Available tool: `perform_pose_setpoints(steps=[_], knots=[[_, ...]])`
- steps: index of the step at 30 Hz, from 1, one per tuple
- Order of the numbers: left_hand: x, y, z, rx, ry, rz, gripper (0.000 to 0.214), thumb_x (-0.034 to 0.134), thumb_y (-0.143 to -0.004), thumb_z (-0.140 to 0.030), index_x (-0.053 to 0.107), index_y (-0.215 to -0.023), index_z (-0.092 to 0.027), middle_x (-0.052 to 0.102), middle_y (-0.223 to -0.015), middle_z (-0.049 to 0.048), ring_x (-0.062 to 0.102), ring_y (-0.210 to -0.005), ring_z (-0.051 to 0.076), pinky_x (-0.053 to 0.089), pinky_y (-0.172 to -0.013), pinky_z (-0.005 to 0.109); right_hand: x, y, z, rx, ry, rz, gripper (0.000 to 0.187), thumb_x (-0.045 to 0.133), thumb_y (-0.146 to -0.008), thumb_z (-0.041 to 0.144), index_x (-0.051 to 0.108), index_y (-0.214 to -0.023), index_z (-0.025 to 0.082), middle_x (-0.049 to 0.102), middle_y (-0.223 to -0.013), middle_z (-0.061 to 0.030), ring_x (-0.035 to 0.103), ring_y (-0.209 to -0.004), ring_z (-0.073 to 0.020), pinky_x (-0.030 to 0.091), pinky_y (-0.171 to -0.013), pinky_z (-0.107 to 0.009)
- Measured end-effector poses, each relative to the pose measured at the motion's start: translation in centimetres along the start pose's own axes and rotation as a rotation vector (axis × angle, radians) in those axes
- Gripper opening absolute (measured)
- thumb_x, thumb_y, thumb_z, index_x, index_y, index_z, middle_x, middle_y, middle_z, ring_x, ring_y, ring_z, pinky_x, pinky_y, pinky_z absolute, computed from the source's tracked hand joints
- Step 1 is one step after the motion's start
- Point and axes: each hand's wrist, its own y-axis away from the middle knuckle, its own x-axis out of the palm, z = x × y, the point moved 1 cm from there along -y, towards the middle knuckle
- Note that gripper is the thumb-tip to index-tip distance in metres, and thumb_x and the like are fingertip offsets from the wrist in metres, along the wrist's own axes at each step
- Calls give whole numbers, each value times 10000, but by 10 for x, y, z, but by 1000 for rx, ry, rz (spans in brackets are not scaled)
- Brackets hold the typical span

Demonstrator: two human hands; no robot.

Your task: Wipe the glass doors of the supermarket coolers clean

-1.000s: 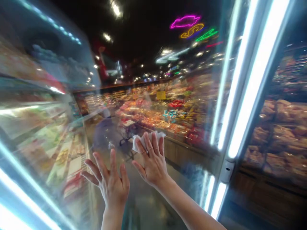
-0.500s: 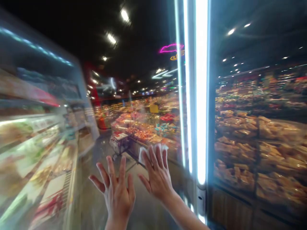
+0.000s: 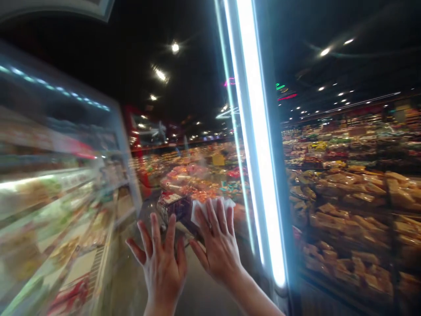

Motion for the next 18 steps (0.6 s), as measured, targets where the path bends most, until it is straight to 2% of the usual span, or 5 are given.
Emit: perform_pose_setpoints(steps=[2, 4, 10, 16, 18], knots=[[0, 10, 4, -9, -2, 25, 805, 637, -941, -225, 248, -1613, -436, 173, -1757, 43, 119, -1623, 380, 53, -1266, 747, 8, 25, 9, -44, 2, -6, 816, 515, -1018, 460, 150, -1680, 151, 179, -1753, -116, 24, -1627, -396, 170, -1284, -686], [-2, 14, 9, -9, -6, 36, 796, 637, -943, -232, 256, -1607, -449, 169, -1759, 34, 127, -1623, 375, 49, -1272, 738, 9, 23, 13, -70, -10, -3, 829, 518, -1015, 470, 142, -1680, 149, 206, -1746, -117, 11, -1628, -393, 176, -1281, -691], [-17, 5, 36, -53, -69, 9, 796, 597, -973, -245, 190, -1631, -436, 75, -1772, 33, 35, -1630, 382, 15, -1264, 750, -5, -57, 12, 35, -64, -1, 829, 465, -1045, 455, 19, -1687, 180, 172, -1753, -113, -3, -1629, -384, 179, -1265, -731], [-40, 9, 79, -29, -150, 6, 845, 604, -965, -243, 138, -1650, -406, 17, -1773, 41, -29, -1631, 365, -23, -1267, 733, 17, 14, 66, -83, -63, 32, 801, 547, -1001, 405, 188, -1676, 166, 133, -1762, -51, 32, -1633, -355, 24, -1327, -596], [-47, 8, 94, -16, -167, 10, 843, 599, -969, -246, 132, -1656, -389, -2, -1773, 42, -48, -1632, 354, -42, -1271, 714, 22, 19, 83, -103, -65, 49, 763, 556, -993, 396, 259, -1662, 180, 188, -1753, -40, 48, -1635, -336, 10, -1333, -571]])
